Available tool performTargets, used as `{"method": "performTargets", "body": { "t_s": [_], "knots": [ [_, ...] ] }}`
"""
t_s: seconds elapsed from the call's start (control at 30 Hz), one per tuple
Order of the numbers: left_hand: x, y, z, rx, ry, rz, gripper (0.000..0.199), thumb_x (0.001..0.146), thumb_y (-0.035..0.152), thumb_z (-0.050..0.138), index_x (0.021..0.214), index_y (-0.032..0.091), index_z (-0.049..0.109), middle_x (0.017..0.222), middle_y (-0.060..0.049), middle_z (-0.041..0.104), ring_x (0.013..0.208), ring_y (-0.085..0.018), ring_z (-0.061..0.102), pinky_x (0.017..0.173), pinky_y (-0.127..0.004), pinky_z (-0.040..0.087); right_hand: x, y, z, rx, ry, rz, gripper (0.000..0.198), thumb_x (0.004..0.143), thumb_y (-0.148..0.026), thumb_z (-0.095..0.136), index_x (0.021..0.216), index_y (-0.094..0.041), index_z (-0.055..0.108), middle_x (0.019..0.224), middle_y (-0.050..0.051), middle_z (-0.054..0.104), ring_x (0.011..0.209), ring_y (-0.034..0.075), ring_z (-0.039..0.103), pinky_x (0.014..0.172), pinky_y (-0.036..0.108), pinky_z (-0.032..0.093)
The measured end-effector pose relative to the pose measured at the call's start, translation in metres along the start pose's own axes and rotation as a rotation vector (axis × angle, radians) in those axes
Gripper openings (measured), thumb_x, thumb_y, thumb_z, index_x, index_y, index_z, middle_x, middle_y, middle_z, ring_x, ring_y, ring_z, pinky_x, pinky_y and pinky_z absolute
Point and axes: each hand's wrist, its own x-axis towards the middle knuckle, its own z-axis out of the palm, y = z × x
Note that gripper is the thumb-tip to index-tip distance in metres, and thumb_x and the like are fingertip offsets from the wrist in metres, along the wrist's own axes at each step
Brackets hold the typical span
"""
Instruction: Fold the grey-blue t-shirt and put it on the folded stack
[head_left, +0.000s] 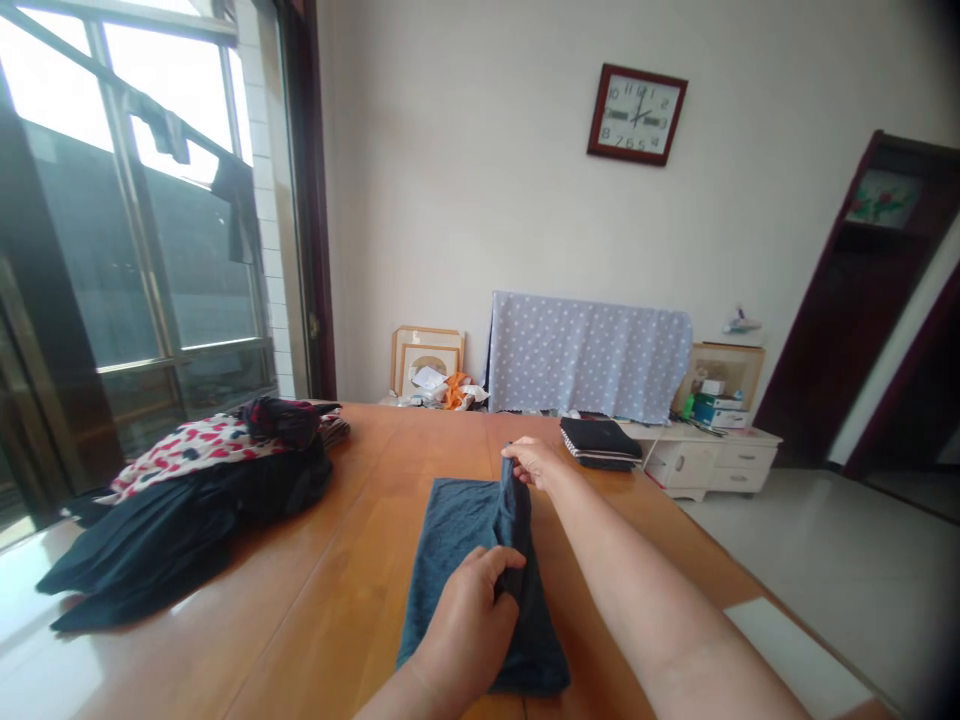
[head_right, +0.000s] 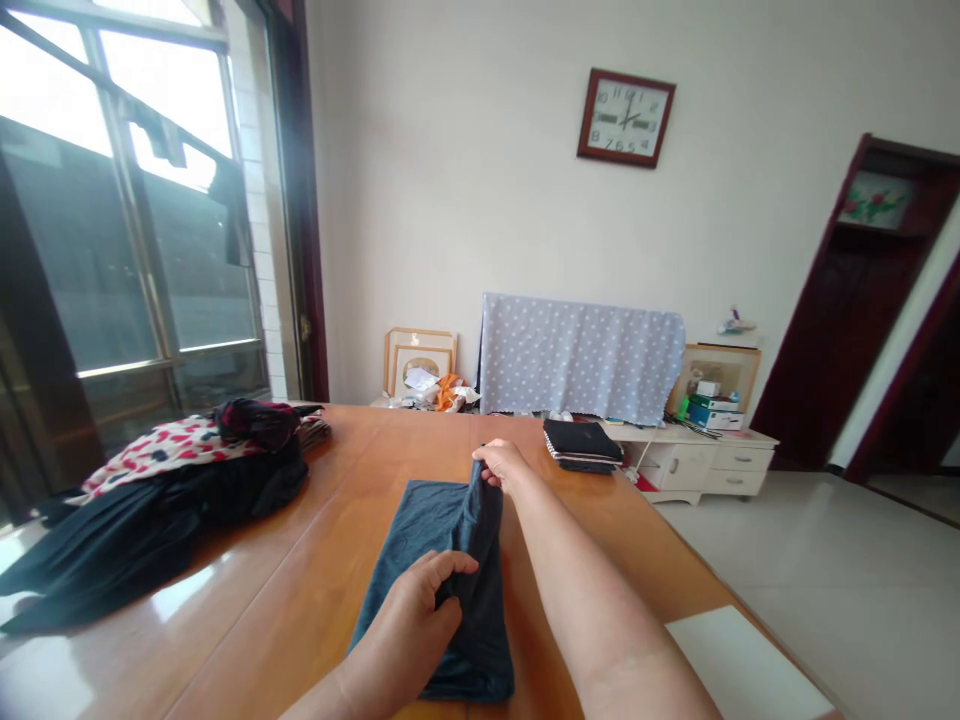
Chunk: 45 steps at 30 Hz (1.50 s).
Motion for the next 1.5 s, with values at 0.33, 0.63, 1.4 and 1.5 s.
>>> {"method": "performTargets", "body": {
  "t_s": [0.33,0.63,1.4,1.5],
  "knots": [
    [-0.04,-0.042,-0.027,0.088,0.012,-0.123,0.047,0.067,0.004,0.044,0.104,0.024,0.065,0.104,-0.004,0.066,0.096,-0.019,0.062,0.083,-0.027,0.044,-0.003,0.001,0.113,-0.144,-0.071,0.033,0.017,0.077,-0.02,0.072,0.083,-0.016,0.057,0.06,-0.002,0.059,0.046,0.009,0.057,0.038,0.016,0.039],
    [-0.051,-0.028,-0.059,0.275,-0.077,-0.185,0.025,0.082,0.045,0.058,0.099,0.032,0.071,0.102,-0.001,0.075,0.103,-0.028,0.064,0.087,-0.04,0.038,-0.01,0.015,0.138,-0.153,-0.151,0.107,0.026,0.097,-0.036,0.059,0.11,-0.013,0.062,0.097,0.004,0.066,0.076,0.012,0.065,0.065,0.027,0.057],
    [-0.04,-0.068,-0.061,0.296,0.038,-0.303,0.023,0.076,0.035,0.062,0.099,0.031,0.066,0.08,0.005,0.07,0.075,-0.019,0.063,0.063,-0.027,0.031,-0.189,0.102,-0.006,-0.096,-0.088,-0.206,0.029,0.086,-0.047,0.058,0.083,-0.018,0.059,0.068,-0.002,0.06,0.052,0.009,0.051,0.05,0.02,0.037],
    [-0.035,-0.071,-0.06,0.26,0.077,-0.307,0.025,0.073,0.026,0.058,0.098,0.029,0.064,0.08,0.006,0.07,0.076,-0.017,0.063,0.062,-0.026,0.032,-0.206,0.105,-0.002,-0.135,-0.173,-0.29,0.027,0.086,-0.045,0.06,0.086,-0.018,0.062,0.07,-0.002,0.059,0.058,0.01,0.051,0.054,0.021,0.038]
  ]
}}
